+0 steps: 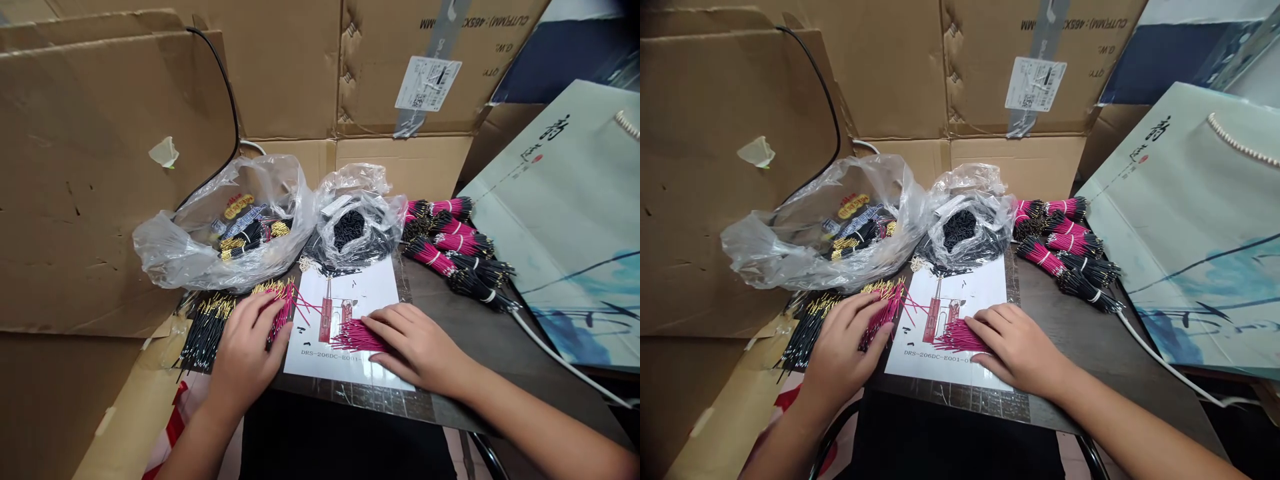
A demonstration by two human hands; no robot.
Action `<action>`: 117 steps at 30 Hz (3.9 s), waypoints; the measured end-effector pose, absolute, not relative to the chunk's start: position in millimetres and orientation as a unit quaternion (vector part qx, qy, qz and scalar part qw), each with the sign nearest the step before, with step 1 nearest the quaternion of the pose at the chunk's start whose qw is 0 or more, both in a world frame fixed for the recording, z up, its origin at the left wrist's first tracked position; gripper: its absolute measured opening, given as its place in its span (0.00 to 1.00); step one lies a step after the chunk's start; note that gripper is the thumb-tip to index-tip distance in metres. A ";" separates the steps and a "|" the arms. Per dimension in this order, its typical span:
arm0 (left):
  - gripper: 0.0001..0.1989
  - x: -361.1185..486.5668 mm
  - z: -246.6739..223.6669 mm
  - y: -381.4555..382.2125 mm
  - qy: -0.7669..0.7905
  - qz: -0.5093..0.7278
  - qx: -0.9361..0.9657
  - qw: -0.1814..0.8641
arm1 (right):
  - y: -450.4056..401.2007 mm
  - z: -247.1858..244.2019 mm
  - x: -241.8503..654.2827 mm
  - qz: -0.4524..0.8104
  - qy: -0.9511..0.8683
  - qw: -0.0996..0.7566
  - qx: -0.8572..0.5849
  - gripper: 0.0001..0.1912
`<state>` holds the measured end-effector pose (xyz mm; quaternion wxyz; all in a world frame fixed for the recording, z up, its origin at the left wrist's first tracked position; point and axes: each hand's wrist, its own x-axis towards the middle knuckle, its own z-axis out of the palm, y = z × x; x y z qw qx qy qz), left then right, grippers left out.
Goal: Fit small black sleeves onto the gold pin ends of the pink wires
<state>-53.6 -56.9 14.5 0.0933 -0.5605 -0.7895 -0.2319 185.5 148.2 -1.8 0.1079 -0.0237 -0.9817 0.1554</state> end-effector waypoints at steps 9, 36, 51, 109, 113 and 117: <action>0.22 -60.7 1.9 -67.1 -0.847 -0.217 -0.467 0.131 | 148.4 16.1 175.6 0.168 -0.977 0.127 -0.020 0.24; 0.31 -64.5 -11.4 -61.7 -0.854 -0.264 -0.444 0.063 | 140.5 14.4 -16.2 -0.001 -0.944 0.170 0.281 0.25; 0.27 -76.9 -12.7 -39.8 -0.835 -0.251 -0.488 0.036 | 157.9 9.4 -23.1 0.035 -0.951 0.169 0.256 0.28; 0.16 13.9 23.3 11.9 -0.715 -0.094 -0.691 -0.045 | 152.0 11.8 156.4 0.109 -0.994 0.025 -0.017 0.14; 0.10 17.7 16.6 24.0 -0.706 -0.066 -0.705 -0.028 | 157.4 -1.4 151.2 0.064 -0.997 0.033 -0.010 0.08; 0.08 17.6 11.0 32.7 -0.707 -0.053 -0.704 -0.025 | 161.2 -7.5 147.5 0.055 -0.998 0.028 -0.003 0.06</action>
